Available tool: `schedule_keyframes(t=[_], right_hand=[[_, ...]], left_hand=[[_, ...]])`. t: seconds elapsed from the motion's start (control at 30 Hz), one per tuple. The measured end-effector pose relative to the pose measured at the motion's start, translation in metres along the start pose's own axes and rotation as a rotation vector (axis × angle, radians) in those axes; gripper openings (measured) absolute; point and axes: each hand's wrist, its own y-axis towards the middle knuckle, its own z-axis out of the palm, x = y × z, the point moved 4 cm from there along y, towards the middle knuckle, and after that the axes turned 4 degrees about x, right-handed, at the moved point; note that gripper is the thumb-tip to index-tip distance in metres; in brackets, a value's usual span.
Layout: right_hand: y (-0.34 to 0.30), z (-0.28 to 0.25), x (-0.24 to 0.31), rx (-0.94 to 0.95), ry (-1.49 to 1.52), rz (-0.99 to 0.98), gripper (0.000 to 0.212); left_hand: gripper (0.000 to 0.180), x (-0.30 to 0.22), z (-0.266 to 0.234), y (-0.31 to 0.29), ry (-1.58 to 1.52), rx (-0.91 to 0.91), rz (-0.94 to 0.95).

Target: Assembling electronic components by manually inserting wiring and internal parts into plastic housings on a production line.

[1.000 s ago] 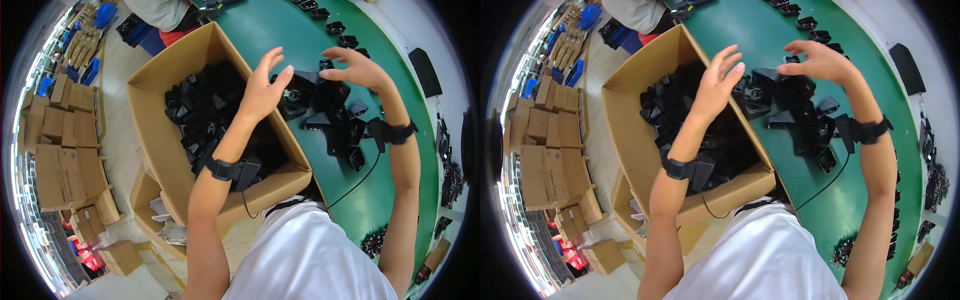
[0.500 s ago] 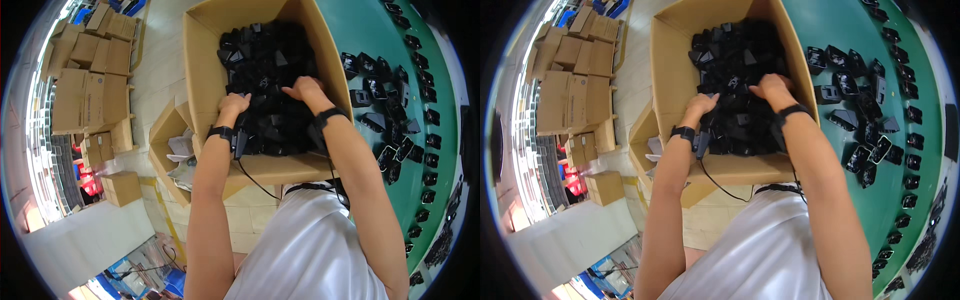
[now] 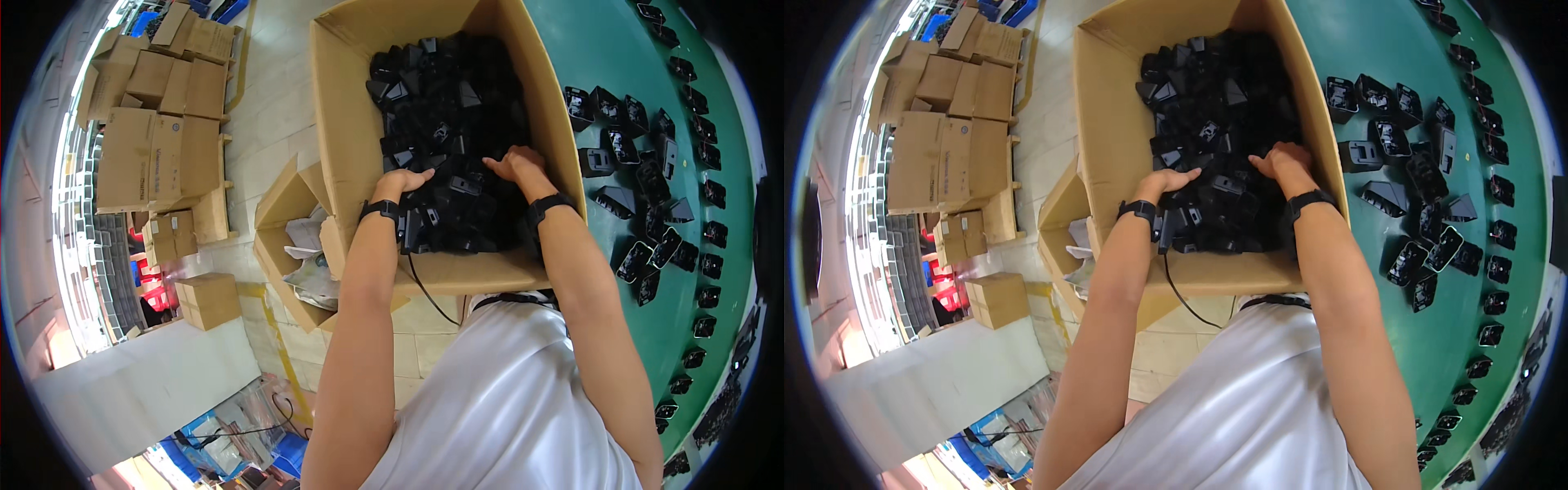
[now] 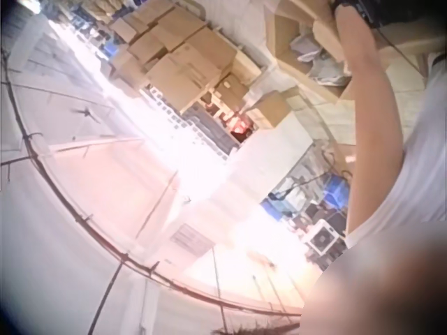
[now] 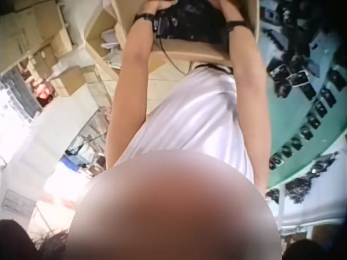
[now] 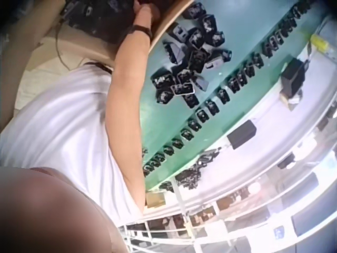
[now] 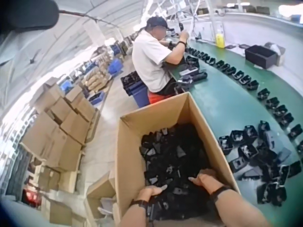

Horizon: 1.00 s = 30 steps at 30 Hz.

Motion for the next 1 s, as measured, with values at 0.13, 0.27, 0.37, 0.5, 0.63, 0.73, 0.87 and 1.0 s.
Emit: schedule_keyframes(t=[0.13,0.27,0.37,0.5,0.63,0.73,0.87,1.0], right_hand=[[-0.002,0.006,0.003,-0.036,-0.192,0.058,0.079],[0.009,0.014,0.006,-0.037,-0.125,0.045,0.083],[0.015,0.014,-0.001,0.050,0.048,0.040,0.088],[-0.003,0.017,0.003,0.237,0.202,-0.029,0.099],[-0.016,0.020,-0.004,0.354,0.346,-0.004,0.110],[-0.019,0.022,-0.013,0.475,0.574,0.027,0.114],[-0.026,0.027,0.012,0.551,0.621,-0.078,0.109],[-0.009,0.036,0.006,0.785,0.955,-0.250,0.099]], left_hand=[[0.094,0.008,0.011,-0.001,-0.079,0.065,-0.013],[0.095,0.021,0.016,0.020,-0.225,0.134,0.098],[0.094,0.024,0.036,0.026,-0.486,0.103,0.168],[0.101,0.038,0.045,0.027,-0.606,0.287,0.048],[0.100,0.016,0.041,0.007,-0.481,0.073,-0.035],[0.094,-0.004,0.028,-0.018,-0.558,0.176,0.115],[0.088,0.019,0.060,0.045,-0.951,0.280,0.212],[0.075,-0.020,0.054,0.003,-1.065,0.435,0.283]])
